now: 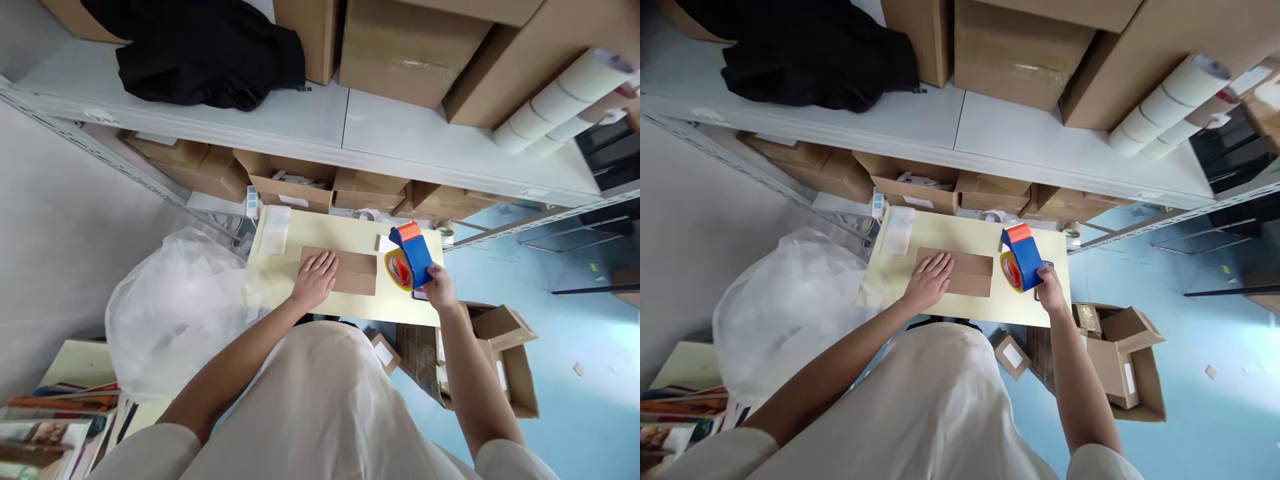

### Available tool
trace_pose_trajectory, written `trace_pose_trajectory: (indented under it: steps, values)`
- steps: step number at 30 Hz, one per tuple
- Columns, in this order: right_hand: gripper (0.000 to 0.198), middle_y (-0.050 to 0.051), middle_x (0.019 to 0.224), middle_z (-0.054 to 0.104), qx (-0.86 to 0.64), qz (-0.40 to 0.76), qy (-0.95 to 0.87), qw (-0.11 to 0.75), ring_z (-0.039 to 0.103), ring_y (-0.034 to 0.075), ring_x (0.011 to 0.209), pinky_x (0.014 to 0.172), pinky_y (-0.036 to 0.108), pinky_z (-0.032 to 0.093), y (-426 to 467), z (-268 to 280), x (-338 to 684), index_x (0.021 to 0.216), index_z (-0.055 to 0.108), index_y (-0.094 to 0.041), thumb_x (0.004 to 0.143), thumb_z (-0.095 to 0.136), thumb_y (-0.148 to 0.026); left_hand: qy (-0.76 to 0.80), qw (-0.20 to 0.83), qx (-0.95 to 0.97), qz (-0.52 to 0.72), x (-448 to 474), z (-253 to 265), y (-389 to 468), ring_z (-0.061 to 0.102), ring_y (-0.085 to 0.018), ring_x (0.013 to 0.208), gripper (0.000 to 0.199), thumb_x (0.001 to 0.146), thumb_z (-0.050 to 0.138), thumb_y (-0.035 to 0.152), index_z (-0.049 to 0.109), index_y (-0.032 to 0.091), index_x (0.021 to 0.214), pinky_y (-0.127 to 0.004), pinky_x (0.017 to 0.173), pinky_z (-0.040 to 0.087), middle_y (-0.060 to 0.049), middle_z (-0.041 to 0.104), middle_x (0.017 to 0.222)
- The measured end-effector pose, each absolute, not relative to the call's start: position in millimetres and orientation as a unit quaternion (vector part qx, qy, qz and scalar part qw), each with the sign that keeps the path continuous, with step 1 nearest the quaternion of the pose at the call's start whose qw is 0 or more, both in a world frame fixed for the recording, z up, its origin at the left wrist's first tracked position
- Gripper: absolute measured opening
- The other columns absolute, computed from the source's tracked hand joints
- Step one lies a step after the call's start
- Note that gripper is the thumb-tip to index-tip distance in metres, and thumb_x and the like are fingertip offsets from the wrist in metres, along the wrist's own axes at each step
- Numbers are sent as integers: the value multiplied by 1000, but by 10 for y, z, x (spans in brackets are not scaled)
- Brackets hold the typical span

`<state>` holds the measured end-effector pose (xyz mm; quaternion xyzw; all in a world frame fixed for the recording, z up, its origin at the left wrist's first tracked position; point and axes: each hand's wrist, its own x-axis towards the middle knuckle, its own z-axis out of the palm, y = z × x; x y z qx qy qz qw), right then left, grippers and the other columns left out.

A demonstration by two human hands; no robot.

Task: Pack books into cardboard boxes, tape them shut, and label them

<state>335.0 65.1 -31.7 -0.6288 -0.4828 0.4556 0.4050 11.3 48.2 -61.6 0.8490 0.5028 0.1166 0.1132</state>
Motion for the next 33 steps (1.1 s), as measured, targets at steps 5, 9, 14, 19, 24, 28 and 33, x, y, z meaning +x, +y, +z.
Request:
trace_pose_trajectory:
  steps: [5,9,14,19,24,28,33]
  values:
    - [51,-2,44,43,-607,478,-522,360,35,10,44,42,25,31,921,210,2768,48,45,-19,73,56,-63,479,76,864,137,58,-634,481,33,-23,137,48,94,32,29,41,14,139,-42,111,23,-10,39,146]
    - [55,1,49,53,-601,531,-547,238,41,10,45,43,24,32,977,215,2458,53,55,-15,69,58,-68,456,79,873,155,20,-643,479,35,-24,135,42,93,36,28,52,13,129,-42,111,24,-12,48,140]
    - [57,1,50,56,-632,496,-563,193,44,11,47,46,24,35,961,75,2505,56,58,-15,68,57,-71,464,140,857,174,19,-622,461,34,-24,136,40,91,40,26,55,13,125,-43,112,23,-13,46,141]
    - [59,1,50,55,-621,495,-578,188,43,11,46,45,24,34,950,82,2546,55,56,-15,66,55,-73,500,393,718,282,22,-541,564,38,-21,134,43,95,28,32,52,18,129,-43,112,24,-9,50,139]
    - [59,1,49,53,-602,509,-582,198,40,10,45,44,24,33,934,80,2536,56,56,-15,66,55,-73,447,730,354,377,20,-366,746,66,-22,98,51,88,43,55,55,18,120,-36,85,50,-14,64,117]
    - [60,0,48,51,-597,509,-589,194,39,10,45,45,24,33,924,76,2543,53,53,-16,66,55,-74,464,751,305,357,66,-258,804,68,-14,70,28,79,62,42,65,16,87,-26,67,50,-5,70,81]
    - [60,-1,49,48,-590,473,-631,175,37,10,47,45,24,31,885,153,2504,53,51,-16,71,49,-73,526,652,400,372,44,-247,794,63,-10,54,18,81,55,21,64,15,66,-23,60,49,1,66,64]
